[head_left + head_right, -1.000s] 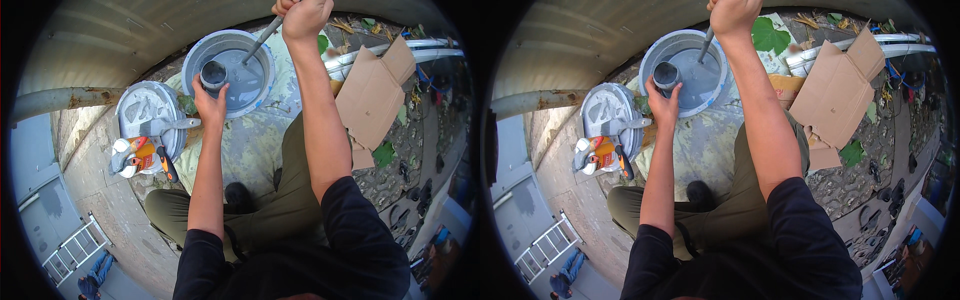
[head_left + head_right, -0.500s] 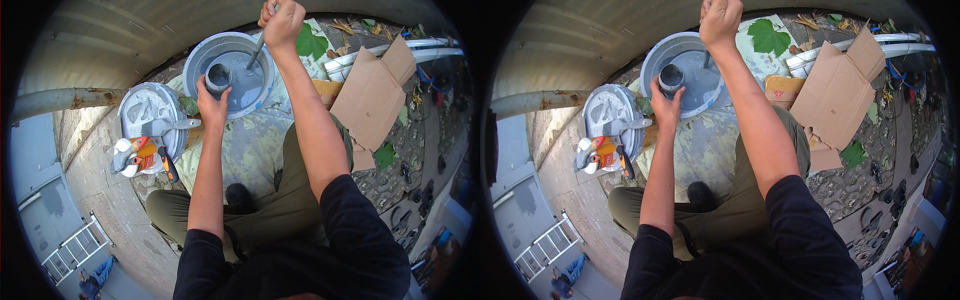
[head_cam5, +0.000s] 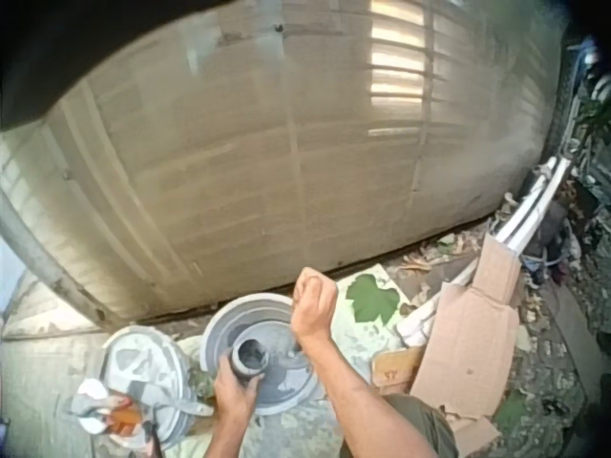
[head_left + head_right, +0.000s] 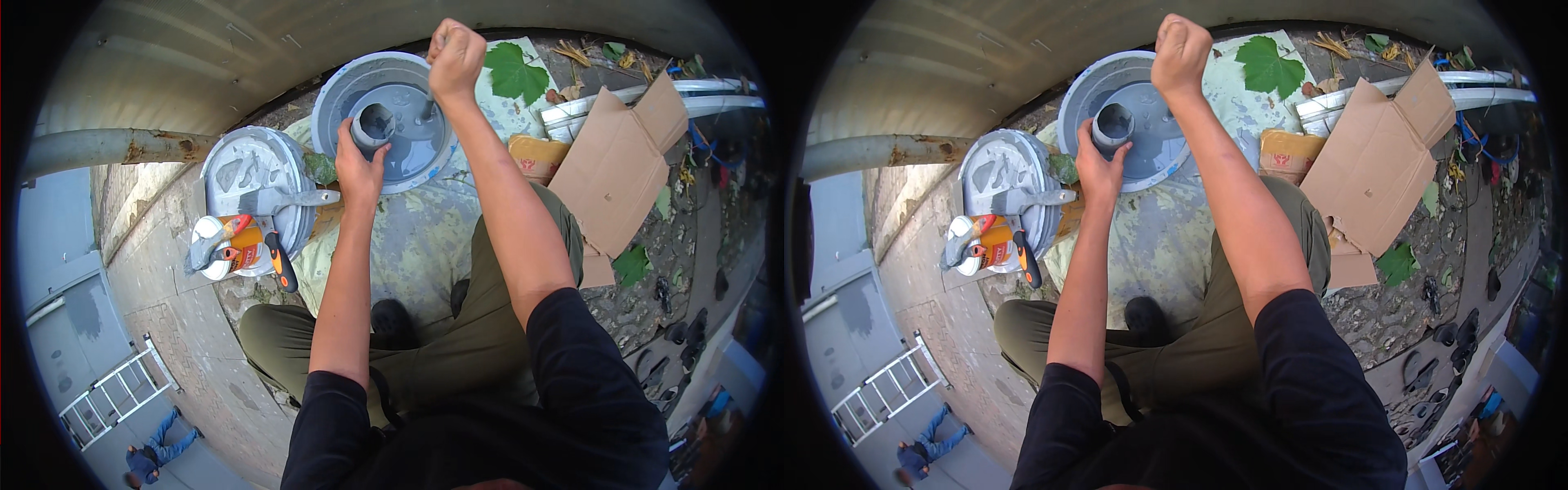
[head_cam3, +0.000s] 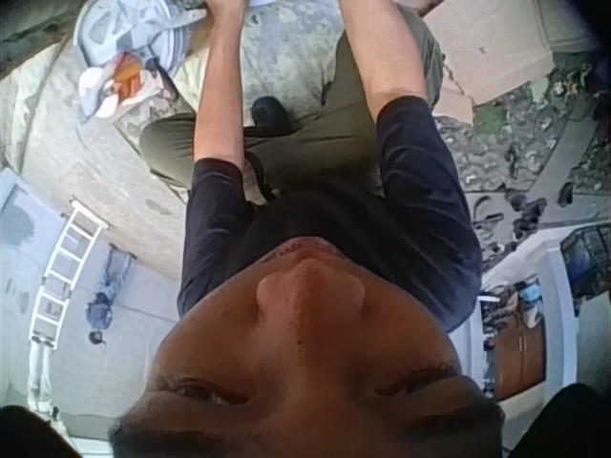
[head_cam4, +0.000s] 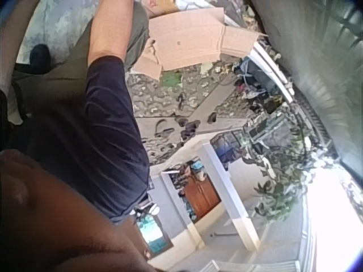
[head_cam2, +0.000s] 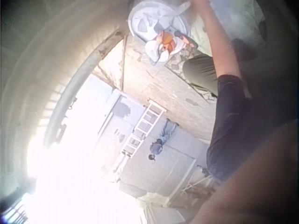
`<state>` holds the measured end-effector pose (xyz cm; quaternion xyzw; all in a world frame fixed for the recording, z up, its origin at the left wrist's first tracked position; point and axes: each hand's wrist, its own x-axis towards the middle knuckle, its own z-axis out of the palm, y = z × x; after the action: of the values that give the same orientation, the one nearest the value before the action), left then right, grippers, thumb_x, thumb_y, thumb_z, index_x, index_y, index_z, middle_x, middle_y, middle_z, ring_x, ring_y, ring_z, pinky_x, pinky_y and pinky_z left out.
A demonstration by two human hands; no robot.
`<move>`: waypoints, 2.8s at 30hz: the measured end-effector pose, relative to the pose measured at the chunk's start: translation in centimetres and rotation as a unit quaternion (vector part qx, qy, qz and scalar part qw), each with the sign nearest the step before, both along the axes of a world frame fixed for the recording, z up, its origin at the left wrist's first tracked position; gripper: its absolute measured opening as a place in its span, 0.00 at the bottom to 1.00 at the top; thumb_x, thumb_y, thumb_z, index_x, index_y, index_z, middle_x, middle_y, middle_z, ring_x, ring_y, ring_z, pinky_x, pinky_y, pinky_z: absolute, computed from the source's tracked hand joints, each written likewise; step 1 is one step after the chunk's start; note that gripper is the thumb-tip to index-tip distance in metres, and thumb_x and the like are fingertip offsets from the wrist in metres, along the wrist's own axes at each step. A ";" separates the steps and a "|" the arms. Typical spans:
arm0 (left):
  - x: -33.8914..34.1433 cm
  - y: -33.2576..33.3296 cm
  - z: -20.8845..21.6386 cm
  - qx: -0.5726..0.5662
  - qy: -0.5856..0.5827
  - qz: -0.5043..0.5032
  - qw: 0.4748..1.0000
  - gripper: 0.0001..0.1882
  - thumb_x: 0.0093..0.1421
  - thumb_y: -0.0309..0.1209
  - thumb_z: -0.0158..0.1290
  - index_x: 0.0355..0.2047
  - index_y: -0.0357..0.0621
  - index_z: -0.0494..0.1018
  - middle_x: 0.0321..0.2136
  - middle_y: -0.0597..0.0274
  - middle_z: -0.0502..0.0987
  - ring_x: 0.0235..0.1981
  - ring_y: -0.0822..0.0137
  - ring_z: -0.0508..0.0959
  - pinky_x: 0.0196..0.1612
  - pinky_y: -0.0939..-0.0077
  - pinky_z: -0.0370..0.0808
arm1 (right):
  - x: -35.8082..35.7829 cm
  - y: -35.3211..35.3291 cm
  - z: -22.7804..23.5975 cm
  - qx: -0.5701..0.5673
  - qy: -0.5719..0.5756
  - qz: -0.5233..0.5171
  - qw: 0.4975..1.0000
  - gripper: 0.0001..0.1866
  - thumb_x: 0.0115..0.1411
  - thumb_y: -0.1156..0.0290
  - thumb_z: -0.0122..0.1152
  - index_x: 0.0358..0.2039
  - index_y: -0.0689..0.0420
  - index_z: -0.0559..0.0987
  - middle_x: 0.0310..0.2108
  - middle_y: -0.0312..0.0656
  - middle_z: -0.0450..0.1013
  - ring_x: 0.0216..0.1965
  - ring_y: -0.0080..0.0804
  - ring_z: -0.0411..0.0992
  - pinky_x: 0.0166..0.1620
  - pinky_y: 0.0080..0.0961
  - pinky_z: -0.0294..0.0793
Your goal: Painting a gray stripe on a wall with a brush and then stirring paint in a large bucket.
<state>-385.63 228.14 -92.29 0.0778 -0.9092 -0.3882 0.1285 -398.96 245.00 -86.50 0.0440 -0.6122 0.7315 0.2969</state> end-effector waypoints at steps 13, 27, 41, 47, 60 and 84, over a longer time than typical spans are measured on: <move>-4.2 0.0 1.3 -0.140 0.020 -0.109 0.984 0.36 0.48 0.21 0.72 0.57 0.38 0.67 0.48 0.38 0.79 0.51 0.35 0.78 0.52 0.49 0.76 | 4.1 6.5 15.9 -0.199 0.065 0.023 0.977 0.24 0.74 0.56 0.31 0.19 0.50 0.58 0.12 0.31 0.48 0.13 0.22 0.42 0.18 0.24 0.44; -4.8 1.7 3.6 -0.133 -0.005 -0.124 0.983 0.36 0.48 0.24 0.73 0.55 0.40 0.67 0.46 0.40 0.81 0.48 0.37 0.81 0.48 0.49 0.77 | 4.0 3.7 14.8 -0.193 0.078 0.073 0.975 0.25 0.75 0.54 0.32 0.20 0.51 0.59 0.12 0.32 0.50 0.13 0.22 0.45 0.17 0.25 0.46; -4.1 2.3 3.7 -0.028 -0.006 -0.084 0.996 0.38 0.48 0.26 0.75 0.55 0.39 0.65 0.47 0.40 0.82 0.50 0.42 0.83 0.52 0.56 0.79 | 1.8 1.5 11.7 -0.224 0.013 0.168 0.960 0.27 0.77 0.48 0.40 0.23 0.52 0.64 0.14 0.30 0.54 0.15 0.19 0.51 0.22 0.21 0.54; -3.8 2.4 3.3 -0.019 -0.037 -0.068 0.997 0.39 0.48 0.26 0.75 0.56 0.38 0.65 0.49 0.40 0.82 0.51 0.43 0.83 0.53 0.56 0.78 | 2.3 1.6 12.9 -0.207 0.026 0.189 0.960 0.27 0.76 0.47 0.42 0.23 0.52 0.64 0.15 0.30 0.56 0.16 0.19 0.53 0.23 0.21 0.56; -3.4 2.6 3.5 -0.024 -0.035 -0.064 0.997 0.39 0.49 0.26 0.75 0.58 0.37 0.65 0.47 0.38 0.82 0.50 0.43 0.83 0.53 0.58 0.78 | 3.4 3.3 15.1 -0.182 0.077 0.160 0.967 0.30 0.74 0.41 0.44 0.22 0.51 0.64 0.14 0.30 0.55 0.15 0.19 0.52 0.22 0.21 0.55; -2.6 1.7 2.5 -0.018 -0.011 -0.054 0.998 0.38 0.53 0.26 0.71 0.60 0.35 0.63 0.46 0.37 0.81 0.48 0.39 0.83 0.51 0.55 0.77 | 4.3 5.0 16.6 -0.220 0.086 0.142 0.961 0.29 0.74 0.43 0.43 0.20 0.50 0.62 0.12 0.29 0.53 0.12 0.19 0.49 0.18 0.22 0.49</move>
<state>-388.21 229.83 -89.75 0.0304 -0.9203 -0.3775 0.0983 -394.63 249.95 -69.91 0.1270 -0.3961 0.8760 0.2439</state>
